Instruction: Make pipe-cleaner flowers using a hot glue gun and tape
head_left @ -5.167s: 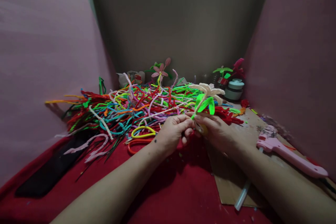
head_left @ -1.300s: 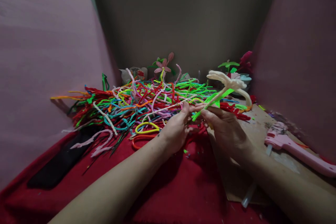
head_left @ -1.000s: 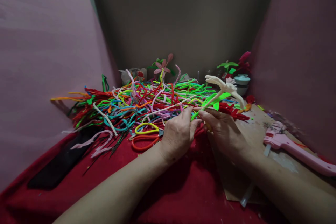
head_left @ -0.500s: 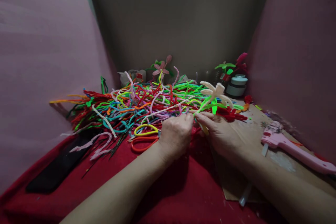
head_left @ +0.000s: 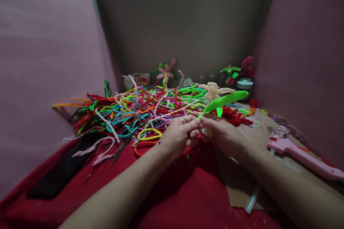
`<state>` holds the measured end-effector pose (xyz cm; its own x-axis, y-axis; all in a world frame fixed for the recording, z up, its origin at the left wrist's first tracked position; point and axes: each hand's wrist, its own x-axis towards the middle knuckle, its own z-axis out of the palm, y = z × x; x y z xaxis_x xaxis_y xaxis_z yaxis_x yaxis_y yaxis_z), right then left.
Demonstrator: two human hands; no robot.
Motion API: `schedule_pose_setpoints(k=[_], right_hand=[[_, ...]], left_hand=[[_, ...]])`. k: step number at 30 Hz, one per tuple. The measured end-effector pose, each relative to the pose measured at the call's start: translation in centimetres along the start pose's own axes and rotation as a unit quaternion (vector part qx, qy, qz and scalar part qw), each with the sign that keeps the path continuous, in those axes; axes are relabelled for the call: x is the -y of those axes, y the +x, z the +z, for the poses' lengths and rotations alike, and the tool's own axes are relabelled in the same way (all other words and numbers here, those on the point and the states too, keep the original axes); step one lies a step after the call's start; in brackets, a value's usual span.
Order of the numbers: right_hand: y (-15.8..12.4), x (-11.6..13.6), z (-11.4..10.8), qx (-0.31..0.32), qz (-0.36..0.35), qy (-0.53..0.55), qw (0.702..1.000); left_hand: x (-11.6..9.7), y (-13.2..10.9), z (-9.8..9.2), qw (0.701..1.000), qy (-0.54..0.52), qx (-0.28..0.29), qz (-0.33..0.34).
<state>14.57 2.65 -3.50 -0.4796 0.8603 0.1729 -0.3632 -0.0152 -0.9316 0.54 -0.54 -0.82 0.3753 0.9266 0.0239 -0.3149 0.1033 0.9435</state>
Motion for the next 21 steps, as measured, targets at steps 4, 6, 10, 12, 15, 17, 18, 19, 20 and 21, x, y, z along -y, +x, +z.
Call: schedule_pose_setpoints(k=[4,6,10,12,15,17,18,19,20,21], right_hand=[[0.0,0.3,-0.3,-0.007,-0.062,-0.09,0.994],[-0.2,0.7,-0.3,-0.016,-0.1,-0.142,0.985],[-0.8,1.7,0.4,-0.064,-0.127,-0.248,0.958],[-1.0,2.2,1.0,-0.088,-0.123,-0.27,0.951],[-1.2,2.6,1.6,-0.106,-0.097,-0.245,0.959],[-1.2,2.6,1.7,-0.096,-0.085,-0.217,0.968],[-1.1,2.5,1.6,-0.083,-0.08,-0.197,0.974],[-1.1,2.3,1.5,-0.065,-0.074,-0.172,0.98],[-1.0,2.0,1.3,-0.049,-0.069,-0.146,0.986],[-0.9,1.8,1.1,-0.037,-0.061,-0.12,0.99]], left_hand=[[-0.1,0.4,-1.1,0.992,-0.067,0.094,-0.055],[-0.2,0.5,-1.2,0.99,-0.068,0.108,-0.066],[0.0,0.3,-0.5,0.993,0.118,0.023,0.003],[0.5,0.2,-0.2,0.933,0.341,-0.063,0.102],[1.4,0.1,-0.4,0.754,0.604,-0.128,0.222],[1.8,0.1,-0.7,0.697,0.664,-0.121,0.244],[1.8,0.1,-0.8,0.692,0.668,-0.119,0.246],[1.7,0.1,-0.8,0.699,0.66,-0.122,0.245],[1.5,0.2,-0.8,0.717,0.641,-0.128,0.242],[1.2,0.2,-0.7,0.744,0.611,-0.131,0.237]])
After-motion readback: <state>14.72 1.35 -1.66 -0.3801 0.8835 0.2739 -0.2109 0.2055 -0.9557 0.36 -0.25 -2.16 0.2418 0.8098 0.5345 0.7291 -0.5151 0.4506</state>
